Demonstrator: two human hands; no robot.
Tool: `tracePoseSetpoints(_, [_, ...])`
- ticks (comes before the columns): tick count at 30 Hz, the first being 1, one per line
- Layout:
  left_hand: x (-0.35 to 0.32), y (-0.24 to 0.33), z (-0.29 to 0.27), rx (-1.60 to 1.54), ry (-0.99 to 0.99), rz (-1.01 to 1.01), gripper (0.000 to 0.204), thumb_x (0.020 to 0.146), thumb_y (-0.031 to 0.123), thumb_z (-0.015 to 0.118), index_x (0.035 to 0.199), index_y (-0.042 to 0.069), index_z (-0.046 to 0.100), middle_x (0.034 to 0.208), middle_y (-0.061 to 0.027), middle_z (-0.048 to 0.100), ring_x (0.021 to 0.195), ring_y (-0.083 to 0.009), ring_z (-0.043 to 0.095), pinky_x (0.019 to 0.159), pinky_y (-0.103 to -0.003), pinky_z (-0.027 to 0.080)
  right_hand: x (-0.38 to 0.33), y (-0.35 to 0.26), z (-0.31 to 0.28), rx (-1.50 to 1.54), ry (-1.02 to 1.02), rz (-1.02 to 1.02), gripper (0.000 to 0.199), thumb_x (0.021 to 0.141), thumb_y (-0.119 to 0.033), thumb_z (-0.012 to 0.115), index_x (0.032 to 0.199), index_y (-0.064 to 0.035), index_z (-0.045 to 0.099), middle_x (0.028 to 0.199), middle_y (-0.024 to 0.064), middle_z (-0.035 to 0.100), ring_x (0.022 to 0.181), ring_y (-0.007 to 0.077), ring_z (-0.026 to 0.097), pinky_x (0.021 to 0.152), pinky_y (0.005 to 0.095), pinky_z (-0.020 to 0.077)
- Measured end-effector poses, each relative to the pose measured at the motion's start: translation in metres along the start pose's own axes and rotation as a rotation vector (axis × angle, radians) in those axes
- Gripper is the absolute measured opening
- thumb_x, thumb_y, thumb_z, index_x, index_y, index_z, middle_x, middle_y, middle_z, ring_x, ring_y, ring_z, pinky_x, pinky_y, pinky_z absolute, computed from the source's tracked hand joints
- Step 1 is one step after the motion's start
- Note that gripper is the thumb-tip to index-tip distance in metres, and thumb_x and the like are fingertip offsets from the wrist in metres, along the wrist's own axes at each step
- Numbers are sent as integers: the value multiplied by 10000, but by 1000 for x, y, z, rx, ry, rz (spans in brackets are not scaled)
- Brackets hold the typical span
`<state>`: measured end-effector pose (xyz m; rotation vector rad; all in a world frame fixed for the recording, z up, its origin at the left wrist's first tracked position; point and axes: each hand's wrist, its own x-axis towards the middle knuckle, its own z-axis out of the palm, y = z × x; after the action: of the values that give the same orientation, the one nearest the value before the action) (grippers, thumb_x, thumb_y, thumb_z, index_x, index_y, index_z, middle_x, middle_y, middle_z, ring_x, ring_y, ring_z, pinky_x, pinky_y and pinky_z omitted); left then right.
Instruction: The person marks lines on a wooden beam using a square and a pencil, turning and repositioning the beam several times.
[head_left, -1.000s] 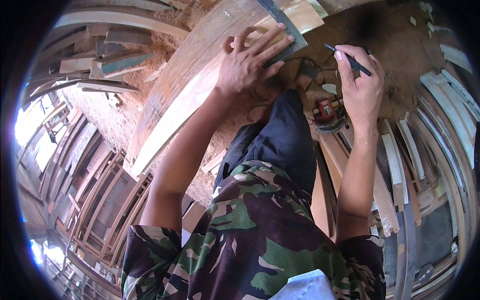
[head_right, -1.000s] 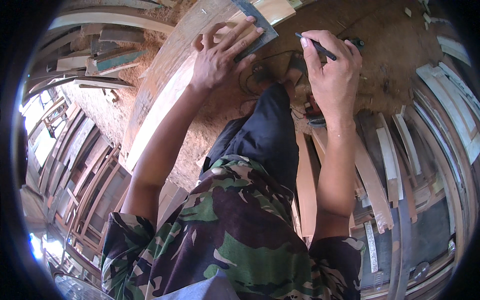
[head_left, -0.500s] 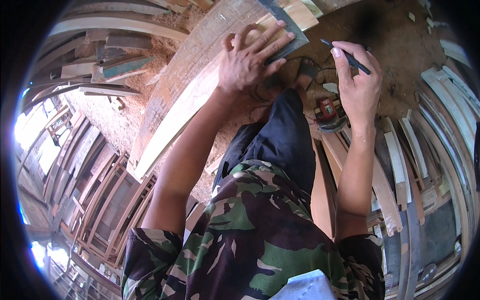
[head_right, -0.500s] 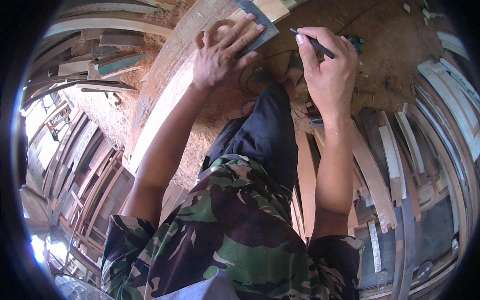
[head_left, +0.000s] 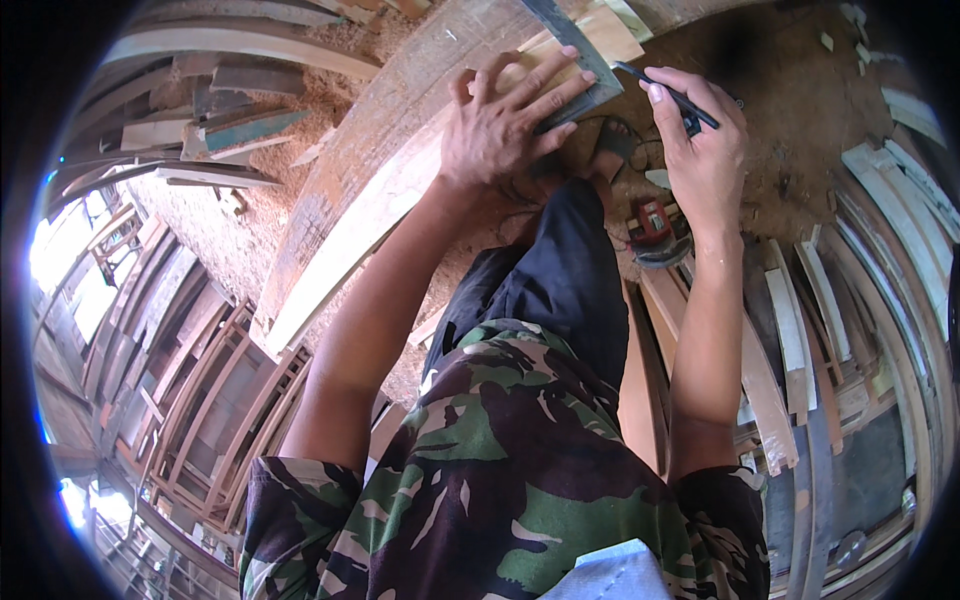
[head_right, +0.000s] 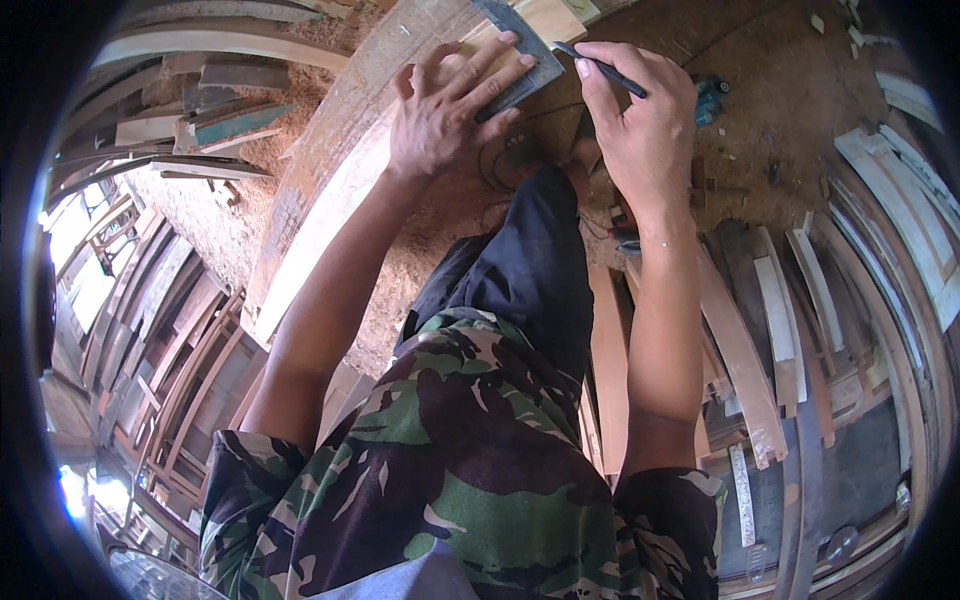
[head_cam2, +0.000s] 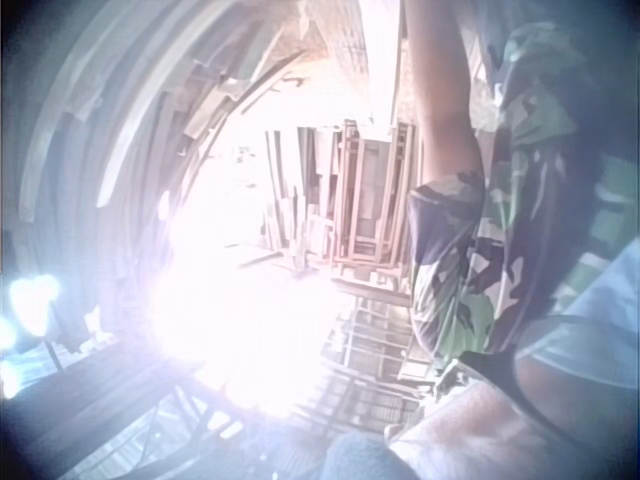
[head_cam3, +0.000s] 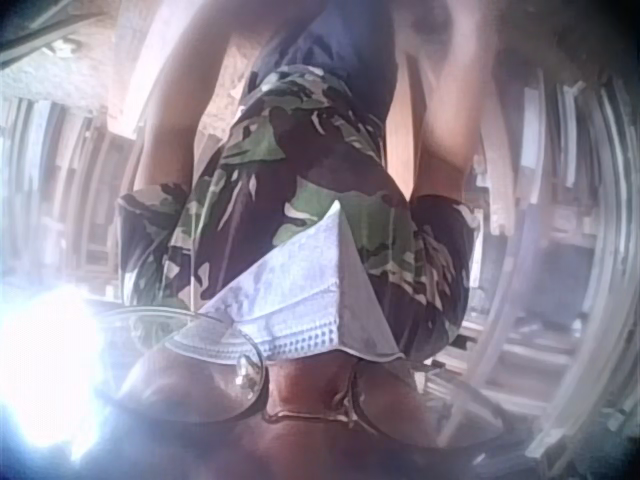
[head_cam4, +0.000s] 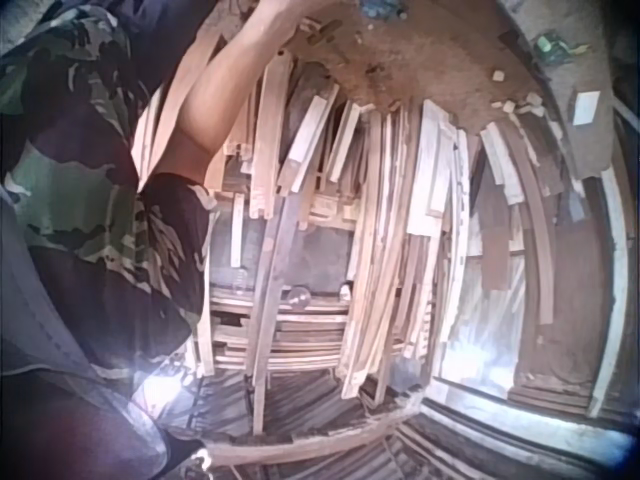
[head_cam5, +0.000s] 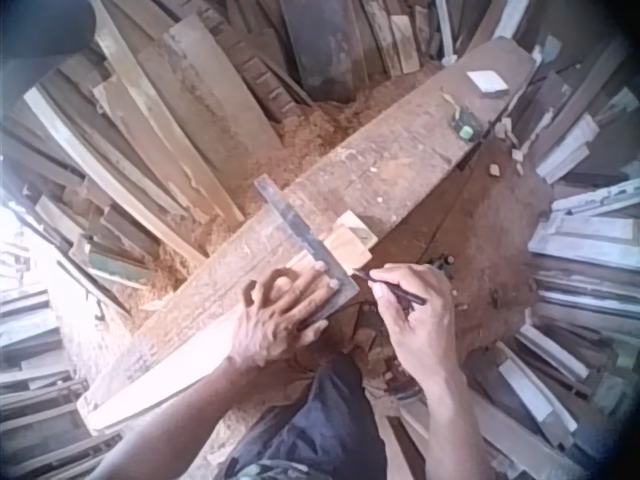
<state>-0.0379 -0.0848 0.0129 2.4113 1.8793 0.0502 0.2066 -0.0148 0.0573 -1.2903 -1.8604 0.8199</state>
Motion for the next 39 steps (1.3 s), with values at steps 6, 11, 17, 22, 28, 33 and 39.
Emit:
tracePoseSetpoints(6, [0, 0, -1, -32, -13, -8, 675, 1011, 676, 630, 1652, 593, 436, 1783, 227, 361, 1490, -208, 447, 1173, -519, 348, 12, 7, 9, 12, -24, -81, 139, 1009, -156, 779, 1135, -103, 807, 1000, 114, 797, 906, 338, 735, 828, 439, 546])
tracePoseSetpoints(11, [0, 0, -2, -56, -5, -9, 668, 1014, 654, 643, 1650, 579, 449, 1777, 222, 376, 1482, -205, 453, 1167, -505, 351, 21, -2, 9, -22, -76, -71, 116, 1012, -160, 768, 1107, -100, 796, 979, 110, 787, 907, 343, 734, 834, 443, 549])
tracePoseSetpoints(17, [-1, 2, -5, -48, -5, -14, 655, 1018, 636, 655, 1642, 572, 464, 1774, 222, 380, 1458, -223, 456, 1154, -515, 364, 13, -20, -28, -343, -214, -88, 107, 993, -179, 762, 1071, -108, 782, 949, 82, 779, 947, 315, 734, 957, 488, 524])
tracePoseSetpoints(22, [4, 5, -5, -43, -4, -9, 649, 1024, 631, 656, 1641, 570, 466, 1774, 221, 380, 1454, -243, 447, 1154, -524, 361, 4, -16, -33, -246, -122, 5, 118, 984, -170, 778, 1080, -101, 791, 958, 97, 785, 919, 323, 734, 894, 458, 553])
tracePoseSetpoints(28, [8, 6, -3, -19, 6, -4, 648, 1023, 661, 635, 1642, 576, 462, 1772, 225, 383, 1453, -262, 441, 1160, -534, 354, 1, -13, -31, -160, -74, 38, 120, 1004, -181, 783, 1085, -93, 794, 964, 102, 791, 902, 321, 735, 864, 437, 562])
tracePoseSetpoints(33, [10, 6, -2, -19, -5, -12, 649, 1018, 699, 611, 1638, 589, 459, 1769, 233, 386, 1456, -261, 435, 1168, -550, 337, -2, -12, -31, -182, -55, 38, 121, 1026, -197, 772, 1090, -96, 791, 970, 100, 793, 924, 321, 736, 914, 454, 549])
tracePoseSetpoints(39, [10, 4, 3, -105, 51, 13, 661, 1023, 616, 634, 1653, 568, 441, 1774, 236, 355, 1402, -301, 437, 1081, -577, 373, -2, -13, -30, -167, -56, 70, 119, 1029, -197, 764, 1093, -100, 791, 979, 102, 796, 947, 324, 738, 937, 461, 546])
